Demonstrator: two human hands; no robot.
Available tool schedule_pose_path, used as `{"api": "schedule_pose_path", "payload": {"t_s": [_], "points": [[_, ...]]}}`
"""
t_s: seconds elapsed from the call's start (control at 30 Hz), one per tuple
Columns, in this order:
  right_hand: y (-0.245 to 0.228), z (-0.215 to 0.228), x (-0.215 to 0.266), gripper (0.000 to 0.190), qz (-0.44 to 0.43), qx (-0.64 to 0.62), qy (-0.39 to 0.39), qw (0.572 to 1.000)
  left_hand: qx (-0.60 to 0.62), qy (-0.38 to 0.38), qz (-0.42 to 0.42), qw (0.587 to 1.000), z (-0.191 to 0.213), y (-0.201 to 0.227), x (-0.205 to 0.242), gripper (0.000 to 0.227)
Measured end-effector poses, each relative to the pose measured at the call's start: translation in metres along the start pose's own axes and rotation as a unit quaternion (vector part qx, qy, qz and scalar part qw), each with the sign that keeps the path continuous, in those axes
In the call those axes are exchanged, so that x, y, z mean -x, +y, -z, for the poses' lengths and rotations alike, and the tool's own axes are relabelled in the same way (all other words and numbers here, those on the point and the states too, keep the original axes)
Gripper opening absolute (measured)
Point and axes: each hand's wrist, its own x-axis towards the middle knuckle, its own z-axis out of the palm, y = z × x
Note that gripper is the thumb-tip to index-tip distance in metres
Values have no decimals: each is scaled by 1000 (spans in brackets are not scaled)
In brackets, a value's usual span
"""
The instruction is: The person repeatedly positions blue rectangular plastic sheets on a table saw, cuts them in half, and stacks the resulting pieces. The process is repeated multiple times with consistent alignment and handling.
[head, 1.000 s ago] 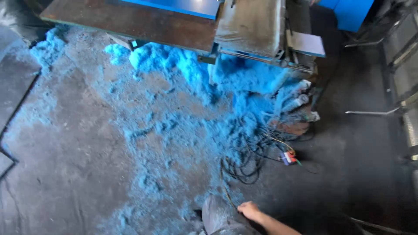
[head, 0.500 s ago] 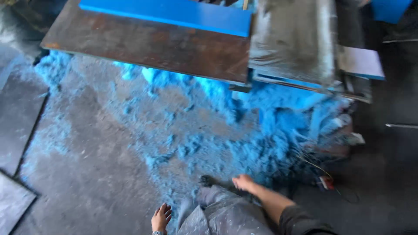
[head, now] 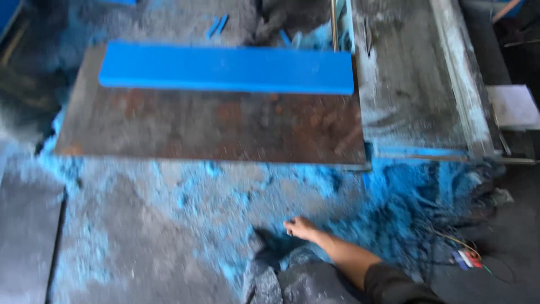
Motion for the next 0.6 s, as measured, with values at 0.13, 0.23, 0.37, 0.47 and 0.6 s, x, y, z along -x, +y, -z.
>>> {"api": "schedule_pose_path", "payload": {"t_s": [0.13,0.23,0.37,0.47,0.6], "points": [[-92,27,-6,40,38,37,77,996,6,-60,-58,997,87,-10,-70,35],[-135,50,-37,39,31,-126,94,987,10,-89,-89,992,148,-2,-137,36],[-183,80,-99,38,33,-61,160,985,459,82,92,880,239,38,-253,36],[-227,104,-154,36,100,-83,196,972,547,123,127,818,301,74,-309,38],[-315,153,-210,41,126,-102,235,958,509,130,27,850,341,93,-388,39]]}}
